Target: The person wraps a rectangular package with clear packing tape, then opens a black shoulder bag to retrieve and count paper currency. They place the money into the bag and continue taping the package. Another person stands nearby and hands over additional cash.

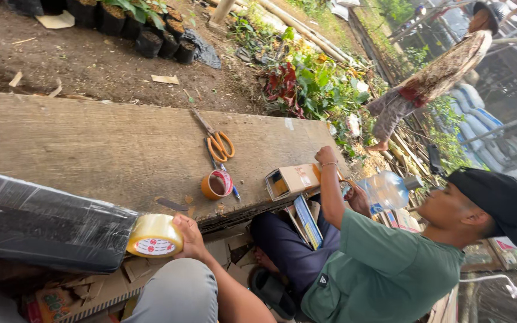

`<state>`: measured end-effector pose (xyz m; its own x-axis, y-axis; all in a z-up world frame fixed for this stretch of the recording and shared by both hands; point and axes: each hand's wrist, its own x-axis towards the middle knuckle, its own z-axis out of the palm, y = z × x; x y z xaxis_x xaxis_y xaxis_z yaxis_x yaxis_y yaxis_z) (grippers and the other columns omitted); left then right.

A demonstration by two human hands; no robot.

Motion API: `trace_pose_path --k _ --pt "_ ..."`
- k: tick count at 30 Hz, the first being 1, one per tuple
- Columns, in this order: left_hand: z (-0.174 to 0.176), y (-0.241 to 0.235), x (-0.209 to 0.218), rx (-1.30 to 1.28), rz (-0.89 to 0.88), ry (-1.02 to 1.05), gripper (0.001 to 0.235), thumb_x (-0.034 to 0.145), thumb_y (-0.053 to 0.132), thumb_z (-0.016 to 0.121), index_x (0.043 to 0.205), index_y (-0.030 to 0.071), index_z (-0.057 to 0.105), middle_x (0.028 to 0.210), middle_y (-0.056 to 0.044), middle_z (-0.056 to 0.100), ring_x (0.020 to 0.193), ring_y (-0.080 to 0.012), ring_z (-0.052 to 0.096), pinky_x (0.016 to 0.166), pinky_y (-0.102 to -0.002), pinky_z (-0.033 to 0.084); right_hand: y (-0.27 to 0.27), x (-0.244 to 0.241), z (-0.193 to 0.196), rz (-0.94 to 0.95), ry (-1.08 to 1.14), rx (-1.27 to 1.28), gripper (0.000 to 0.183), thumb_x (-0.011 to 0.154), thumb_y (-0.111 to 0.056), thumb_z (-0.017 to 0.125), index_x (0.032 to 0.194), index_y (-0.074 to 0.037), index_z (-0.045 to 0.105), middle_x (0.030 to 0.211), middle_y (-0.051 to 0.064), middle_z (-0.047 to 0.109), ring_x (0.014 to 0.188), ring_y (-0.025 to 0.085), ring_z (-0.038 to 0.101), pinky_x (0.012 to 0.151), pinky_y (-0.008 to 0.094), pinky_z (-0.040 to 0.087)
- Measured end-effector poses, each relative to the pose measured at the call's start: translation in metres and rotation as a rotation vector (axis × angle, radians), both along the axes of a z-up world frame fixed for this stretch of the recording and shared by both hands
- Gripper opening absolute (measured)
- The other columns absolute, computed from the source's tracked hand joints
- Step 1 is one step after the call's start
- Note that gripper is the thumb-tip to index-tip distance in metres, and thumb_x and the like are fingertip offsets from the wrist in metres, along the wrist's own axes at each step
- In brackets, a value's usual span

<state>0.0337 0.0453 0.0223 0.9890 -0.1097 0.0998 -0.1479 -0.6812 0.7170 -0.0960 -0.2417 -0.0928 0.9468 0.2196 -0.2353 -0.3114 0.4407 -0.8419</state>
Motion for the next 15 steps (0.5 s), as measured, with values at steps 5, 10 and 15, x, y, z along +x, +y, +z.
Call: trace_pose_path --k 5,10,15 --pt "0.019 0.105 0.03 0.127 -0.071 -0.221 0.07 0.097 0.061 0.031 0.144 0.011 0.042 0.149 -0.007 0.041 0.141 -0.0243 0.031 0.117 -0.049 0.021 0.003 -0.004 0.01 -0.057 0.072 0.034 0.03 0.099 -0.034 0.066 0.102 -0.005 0.061 0.096 0.007 0.068 0.086 0.015 0.068 0.079 0.032 0.057" --pt "0.013 0.251 -0.052 0.53 0.016 -0.265 0.083 0.095 0.072 0.026 0.152 0.013 0.039 0.158 -0.008 0.036 0.149 -0.0271 0.026 0.12 -0.053 0.015 0.026 -0.014 0.046 -0.073 0.274 0.013 0.031 0.095 -0.035 0.061 0.104 -0.006 0.062 0.098 0.008 0.069 0.086 0.017 0.07 0.078 0.034 0.059" --pt "0.03 0.257 -0.064 0.89 -0.006 -0.097 0.107 0.087 0.087 0.016 0.159 0.008 0.022 0.165 -0.013 0.021 0.153 -0.0289 0.013 0.122 -0.051 0.007 0.028 -0.005 0.068 -0.096 0.217 -0.03 0.034 0.091 -0.037 0.056 0.106 -0.007 0.063 0.099 0.009 0.07 0.087 0.019 0.073 0.076 0.036 0.06"
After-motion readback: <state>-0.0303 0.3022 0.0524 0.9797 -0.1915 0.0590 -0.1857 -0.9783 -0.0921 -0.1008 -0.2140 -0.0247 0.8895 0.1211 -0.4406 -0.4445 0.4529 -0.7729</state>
